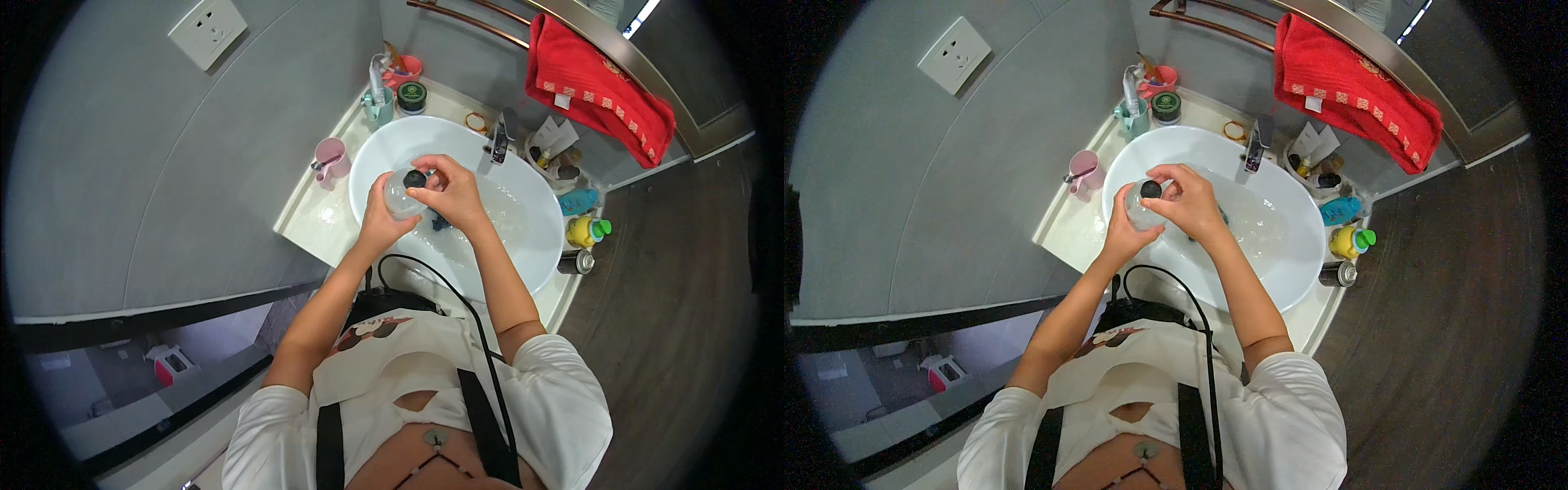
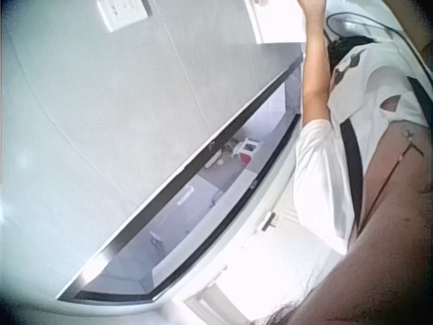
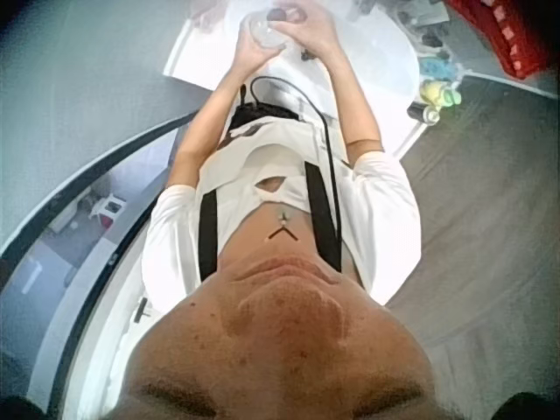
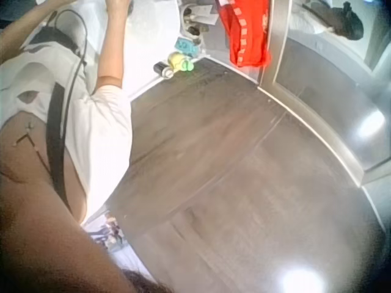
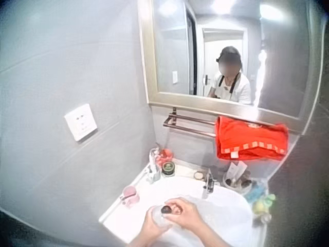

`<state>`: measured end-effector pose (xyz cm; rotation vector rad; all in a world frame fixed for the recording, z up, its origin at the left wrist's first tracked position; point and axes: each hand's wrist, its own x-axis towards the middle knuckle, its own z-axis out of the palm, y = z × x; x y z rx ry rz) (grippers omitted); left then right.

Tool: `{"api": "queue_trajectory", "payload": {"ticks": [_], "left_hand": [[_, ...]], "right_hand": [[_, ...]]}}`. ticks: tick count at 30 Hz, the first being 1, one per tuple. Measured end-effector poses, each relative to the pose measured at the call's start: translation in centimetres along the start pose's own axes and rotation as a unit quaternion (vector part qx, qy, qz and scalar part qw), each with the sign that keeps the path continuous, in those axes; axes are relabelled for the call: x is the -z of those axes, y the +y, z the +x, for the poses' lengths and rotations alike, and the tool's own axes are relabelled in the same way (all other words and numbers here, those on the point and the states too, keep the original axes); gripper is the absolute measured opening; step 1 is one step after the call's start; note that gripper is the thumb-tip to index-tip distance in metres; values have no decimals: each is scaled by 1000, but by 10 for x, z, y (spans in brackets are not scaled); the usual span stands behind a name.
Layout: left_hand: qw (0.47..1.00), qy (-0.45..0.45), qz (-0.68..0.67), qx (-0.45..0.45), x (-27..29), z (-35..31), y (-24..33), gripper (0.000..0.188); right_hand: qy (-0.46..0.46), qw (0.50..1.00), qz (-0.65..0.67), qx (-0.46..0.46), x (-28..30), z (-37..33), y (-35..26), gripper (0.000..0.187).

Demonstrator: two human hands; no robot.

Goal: The person wipes several bottles and containers with a cloth after rinsing them in a sink.

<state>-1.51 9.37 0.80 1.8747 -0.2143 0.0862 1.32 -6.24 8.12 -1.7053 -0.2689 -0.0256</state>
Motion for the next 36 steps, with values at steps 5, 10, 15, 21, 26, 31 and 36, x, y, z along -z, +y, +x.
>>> {"api": "queue_trajectory", "payload": {"ticks": [5, 10, 15, 21, 26, 31, 36], "left_hand": [[982, -15, -180, 53, -3, 6, 7, 81], [957, -39, -267, 109, 5, 14, 13, 79], [934, -18, -318, 165, 10, 20, 13, 80], [935, -6, -306, 176, 14, 20, 12, 80], [938, -12, -296, 180, 9, 22, 11, 79], [942, -35, -277, 187, -3, 29, 17, 79], [955, -33, -252, 155, -17, 33, 26, 81]], "right_hand": [[52, 997, -52, -39, 26, 8, 74, 43], [-111, 870, -469, -104, 19, -31, 188, 60], [-174, 820, -513, -185, 15, -62, 229, 70], [-91, 898, -322, -285, 37, -70, 229, 41], [103, 943, 220, -228, 42, -60, 159, 32], [65, 987, 146, 23, 37, -34, 67, 36], [21, 992, -15, 120, 24, -22, 22, 44]]}}
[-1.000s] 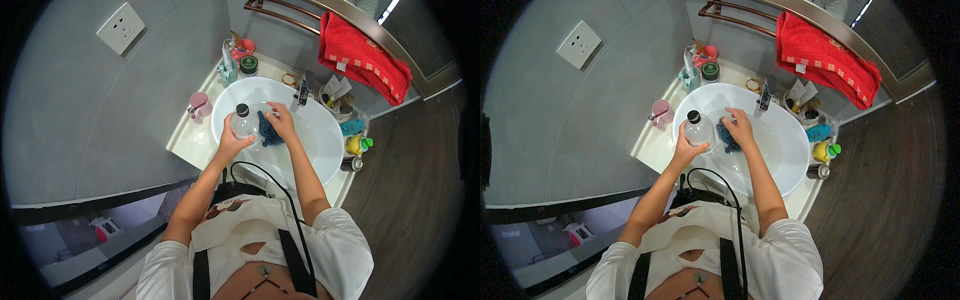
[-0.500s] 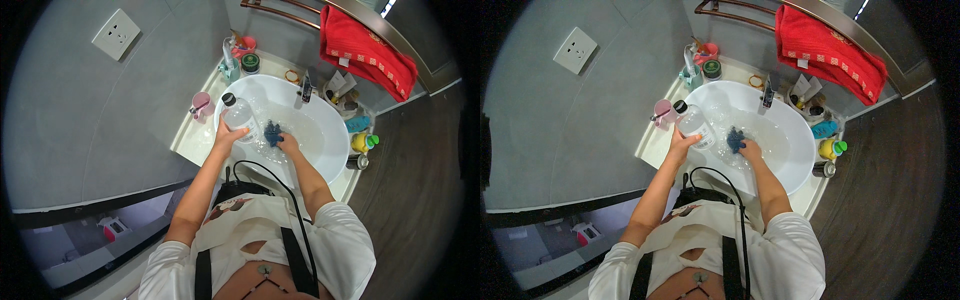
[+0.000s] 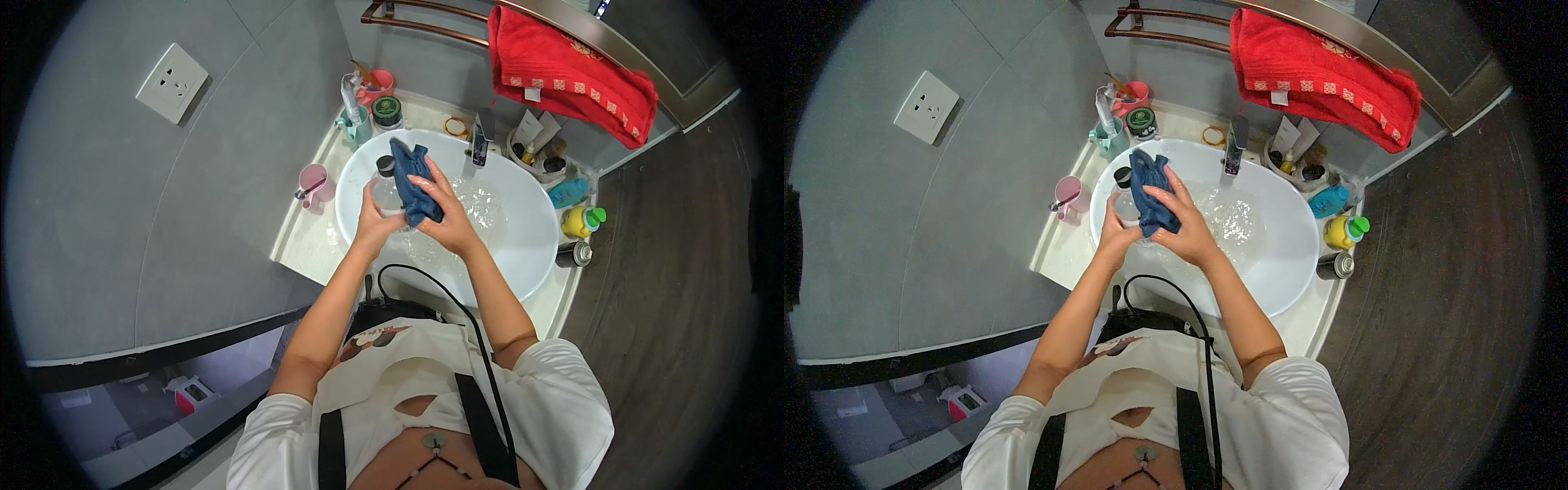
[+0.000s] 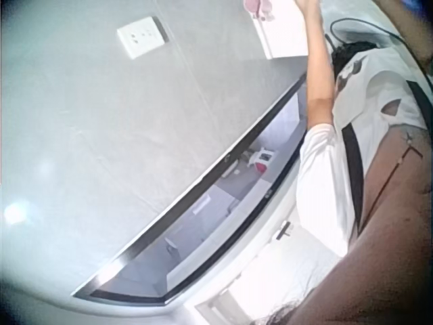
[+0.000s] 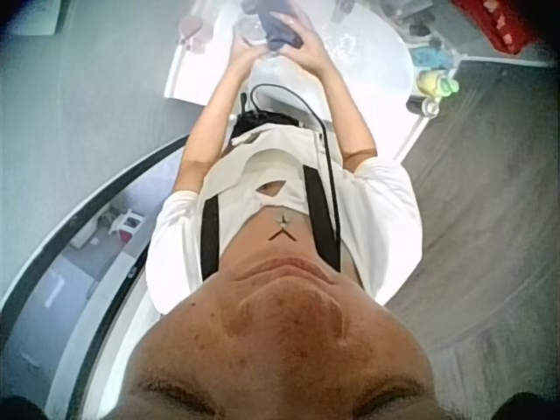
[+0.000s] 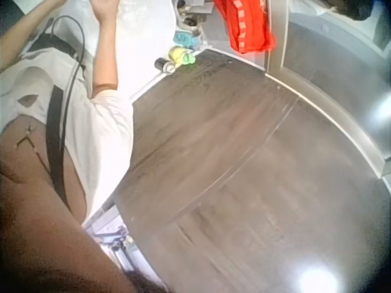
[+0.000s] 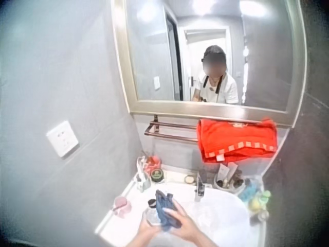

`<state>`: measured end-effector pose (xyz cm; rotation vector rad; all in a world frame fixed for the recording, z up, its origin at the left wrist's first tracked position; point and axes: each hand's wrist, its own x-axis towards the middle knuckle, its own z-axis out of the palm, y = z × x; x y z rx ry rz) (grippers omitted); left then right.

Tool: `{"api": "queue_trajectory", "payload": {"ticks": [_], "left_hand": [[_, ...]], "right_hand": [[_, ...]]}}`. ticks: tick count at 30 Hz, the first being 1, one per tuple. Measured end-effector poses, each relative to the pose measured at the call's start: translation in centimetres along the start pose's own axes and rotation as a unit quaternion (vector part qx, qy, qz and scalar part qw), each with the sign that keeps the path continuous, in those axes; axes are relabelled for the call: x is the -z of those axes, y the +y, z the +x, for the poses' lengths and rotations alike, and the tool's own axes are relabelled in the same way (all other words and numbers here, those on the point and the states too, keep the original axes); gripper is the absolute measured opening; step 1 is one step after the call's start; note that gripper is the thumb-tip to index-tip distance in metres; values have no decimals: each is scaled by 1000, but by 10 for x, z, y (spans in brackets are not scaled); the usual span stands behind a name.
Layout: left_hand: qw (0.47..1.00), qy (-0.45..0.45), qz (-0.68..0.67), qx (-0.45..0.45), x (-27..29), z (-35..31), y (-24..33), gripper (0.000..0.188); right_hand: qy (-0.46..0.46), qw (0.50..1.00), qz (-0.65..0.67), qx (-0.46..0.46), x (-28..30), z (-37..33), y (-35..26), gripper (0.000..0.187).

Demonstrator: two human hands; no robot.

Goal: The person wipes several bottles and containers with a cloth after rinsing them in a sink.

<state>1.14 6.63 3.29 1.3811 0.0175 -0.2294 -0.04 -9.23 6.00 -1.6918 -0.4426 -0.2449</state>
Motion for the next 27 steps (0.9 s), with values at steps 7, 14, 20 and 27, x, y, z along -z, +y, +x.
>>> {"api": "queue_trajectory", "payload": {"ticks": [7, 14, 20, 27], "left_hand": [[997, -5, 51, -61, -12, -11, 12, 85], [994, -10, -28, -102, -23, -4, 21, 84], [987, 41, -4, -156, -30, 3, 13, 83], [975, 34, 84, -202, -30, 3, 7, 85]], "right_hand": [[74, 965, 161, -192, -6, 1, 27, 36], [126, 773, 525, -333, -20, -19, 68, 45], [52, 642, 690, -331, -24, -20, 55, 51], [69, 751, 562, -339, -25, -25, 73, 38]]}}
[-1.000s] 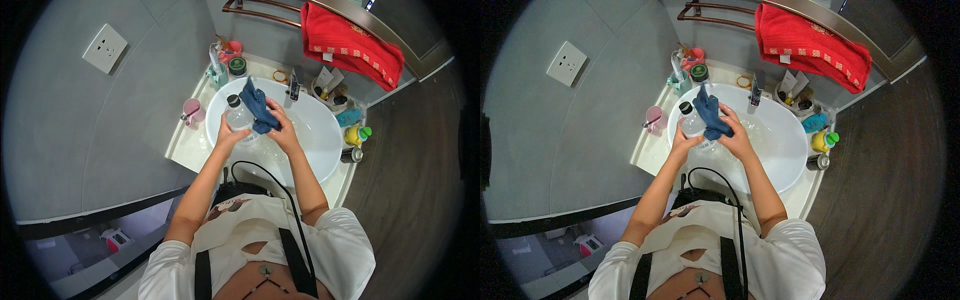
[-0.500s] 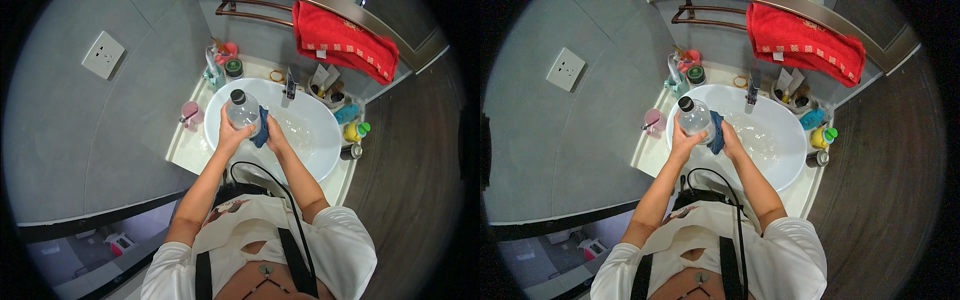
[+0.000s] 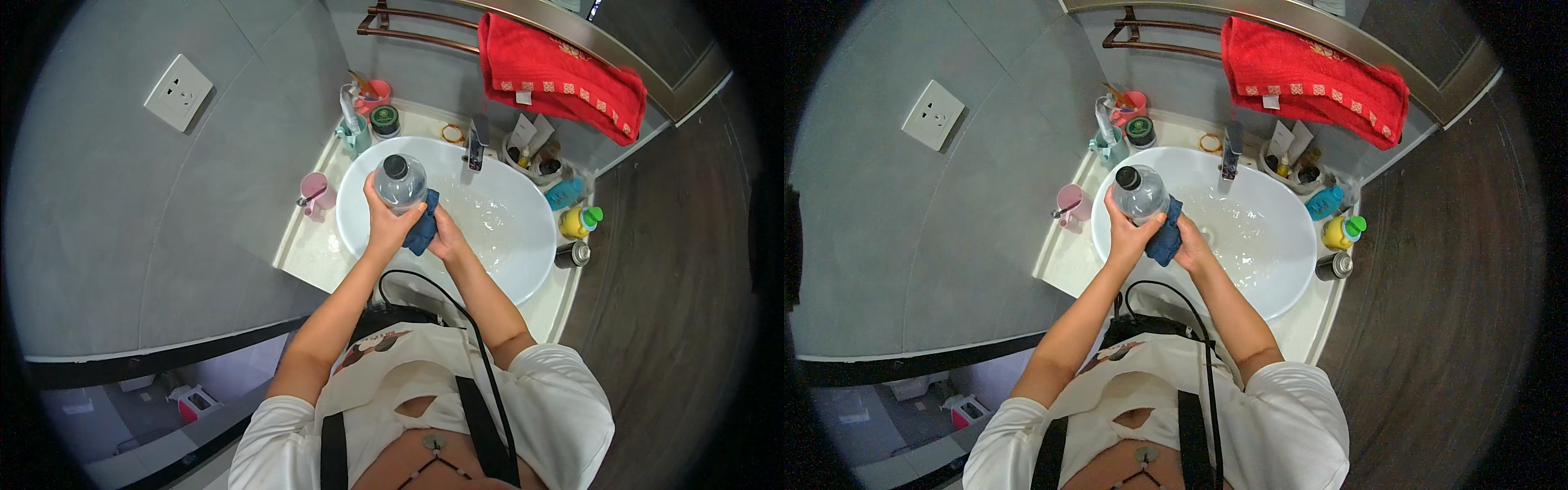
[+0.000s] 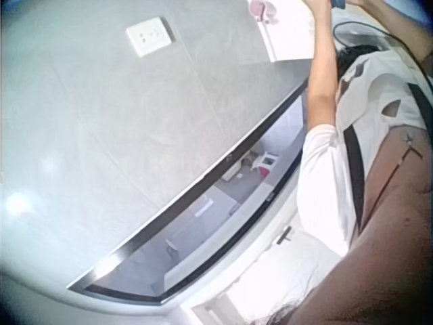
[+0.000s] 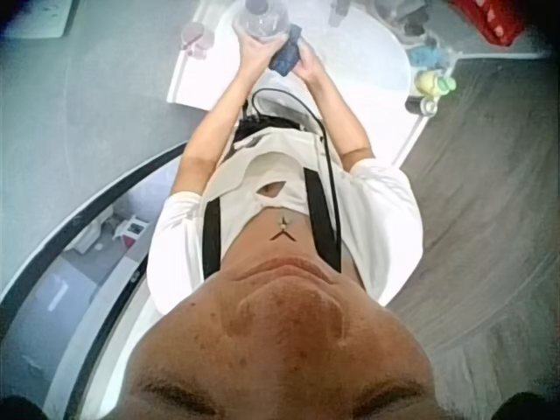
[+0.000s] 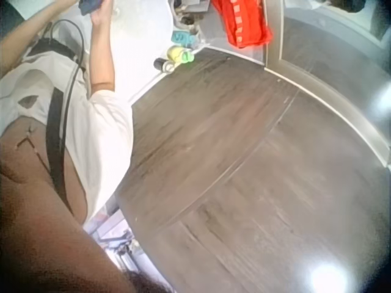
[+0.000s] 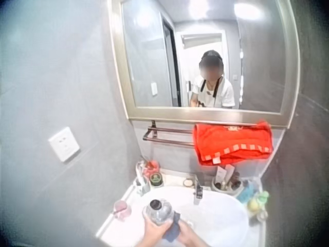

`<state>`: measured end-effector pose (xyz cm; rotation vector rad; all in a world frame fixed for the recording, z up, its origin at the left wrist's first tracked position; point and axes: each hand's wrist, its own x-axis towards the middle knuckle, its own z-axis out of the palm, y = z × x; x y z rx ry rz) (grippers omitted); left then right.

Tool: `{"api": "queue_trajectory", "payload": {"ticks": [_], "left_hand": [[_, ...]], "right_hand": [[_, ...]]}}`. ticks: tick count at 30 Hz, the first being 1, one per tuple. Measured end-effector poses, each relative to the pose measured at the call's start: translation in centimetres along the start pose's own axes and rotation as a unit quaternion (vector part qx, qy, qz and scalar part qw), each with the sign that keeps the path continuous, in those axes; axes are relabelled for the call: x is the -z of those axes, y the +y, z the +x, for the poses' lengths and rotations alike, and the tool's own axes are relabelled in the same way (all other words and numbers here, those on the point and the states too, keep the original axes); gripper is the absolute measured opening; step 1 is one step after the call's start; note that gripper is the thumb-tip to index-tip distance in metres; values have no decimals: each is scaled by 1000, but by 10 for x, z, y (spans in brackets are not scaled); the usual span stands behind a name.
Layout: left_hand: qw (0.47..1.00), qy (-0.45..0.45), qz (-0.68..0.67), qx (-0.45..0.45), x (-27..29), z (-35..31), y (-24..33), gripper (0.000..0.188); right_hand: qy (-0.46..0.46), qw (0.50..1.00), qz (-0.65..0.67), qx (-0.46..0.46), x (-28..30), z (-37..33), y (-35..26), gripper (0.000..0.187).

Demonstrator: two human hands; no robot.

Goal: The person wipes several bottles and containers with a cloth after rinsing them in a sink.

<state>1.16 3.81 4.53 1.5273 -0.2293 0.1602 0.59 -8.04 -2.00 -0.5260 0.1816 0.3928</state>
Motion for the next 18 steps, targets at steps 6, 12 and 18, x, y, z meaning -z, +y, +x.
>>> {"api": "queue_trajectory", "payload": {"ticks": [6, 12, 18], "left_hand": [[989, -118, 94, -5, 21, 5, 19, 94], [984, -167, 54, -15, 27, 20, 47, 63], [977, -184, -86, 72, 28, 34, 59, 39]], "right_hand": [[55, 996, -63, -8, 7, -8, -27, 41], [75, 984, -158, -40, 20, -6, -42, 42], [93, 983, -147, -52, 19, -10, -45, 39]]}}
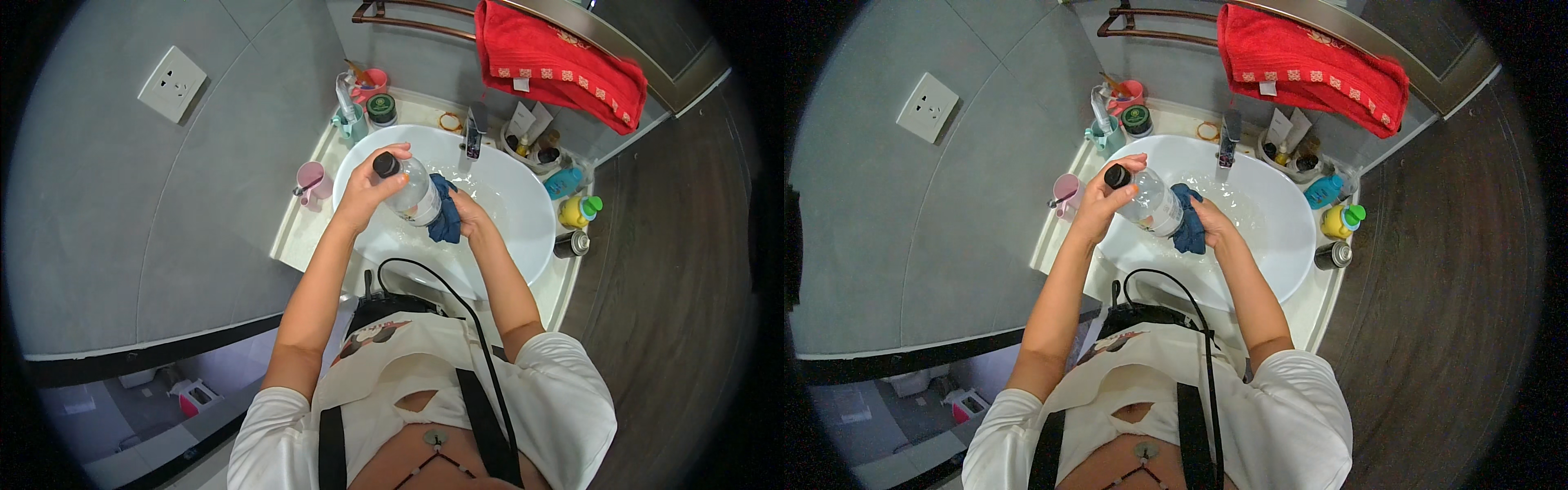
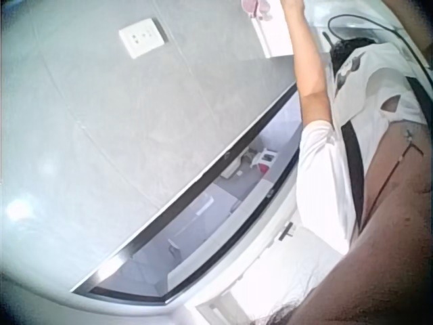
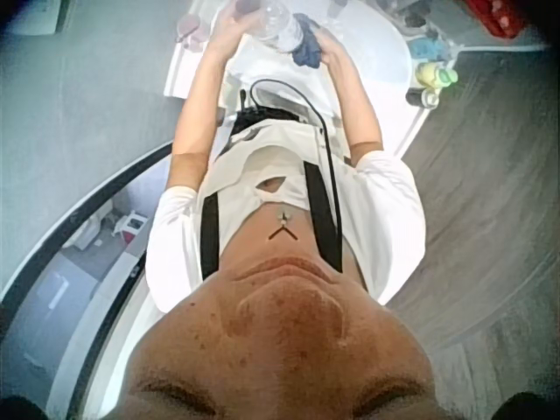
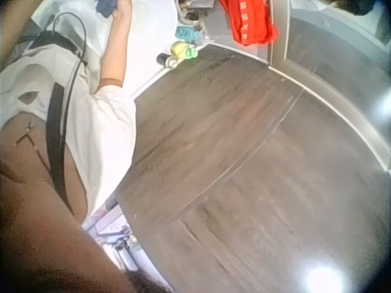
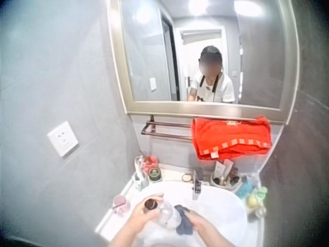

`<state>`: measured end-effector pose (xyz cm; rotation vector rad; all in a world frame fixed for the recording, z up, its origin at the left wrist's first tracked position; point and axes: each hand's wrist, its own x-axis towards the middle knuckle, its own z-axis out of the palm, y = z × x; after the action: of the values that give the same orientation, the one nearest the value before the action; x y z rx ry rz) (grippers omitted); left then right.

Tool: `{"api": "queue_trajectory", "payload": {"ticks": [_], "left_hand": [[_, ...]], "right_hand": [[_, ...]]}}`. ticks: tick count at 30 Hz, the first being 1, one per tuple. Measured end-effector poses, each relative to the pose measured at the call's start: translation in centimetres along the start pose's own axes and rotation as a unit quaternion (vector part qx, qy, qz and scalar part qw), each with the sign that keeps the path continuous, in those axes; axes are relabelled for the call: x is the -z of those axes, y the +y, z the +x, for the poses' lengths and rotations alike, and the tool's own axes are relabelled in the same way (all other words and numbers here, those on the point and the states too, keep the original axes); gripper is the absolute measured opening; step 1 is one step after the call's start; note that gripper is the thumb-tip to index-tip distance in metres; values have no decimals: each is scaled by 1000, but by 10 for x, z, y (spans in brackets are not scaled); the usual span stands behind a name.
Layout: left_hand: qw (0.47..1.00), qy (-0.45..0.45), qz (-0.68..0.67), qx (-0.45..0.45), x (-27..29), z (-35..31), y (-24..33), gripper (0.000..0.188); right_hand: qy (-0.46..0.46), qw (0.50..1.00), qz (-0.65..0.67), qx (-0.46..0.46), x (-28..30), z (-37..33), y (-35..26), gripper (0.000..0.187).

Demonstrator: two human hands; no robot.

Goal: The person wipes several bottles and containers with a cloth after rinsing them in a sink.

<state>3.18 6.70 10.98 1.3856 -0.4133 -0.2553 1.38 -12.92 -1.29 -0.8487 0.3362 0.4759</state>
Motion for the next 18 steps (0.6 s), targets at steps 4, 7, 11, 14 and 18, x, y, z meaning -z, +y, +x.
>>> {"api": "queue_trajectory", "payload": {"ticks": [4, 7, 11, 14, 18], "left_hand": [[991, 88, -91, 40, 2, -3, -17, 32], [981, 152, -119, 26, 0, -4, -29, 28], [975, 195, -108, 11, -5, -1, -28, 26], [973, 216, -79, 5, -12, -2, -24, 24], [967, 241, -87, 10, -18, -3, -33, 22]], "right_hand": [[112, 990, -64, 53, -14, -7, -6, 28], [165, 952, -226, 125, -28, -21, -12, 22], [121, 877, -371, 280, -36, -23, -7, 31], [54, 797, -475, 369, -46, -30, -14, 38], [73, 712, -563, 414, -80, -54, -22, 46]]}}
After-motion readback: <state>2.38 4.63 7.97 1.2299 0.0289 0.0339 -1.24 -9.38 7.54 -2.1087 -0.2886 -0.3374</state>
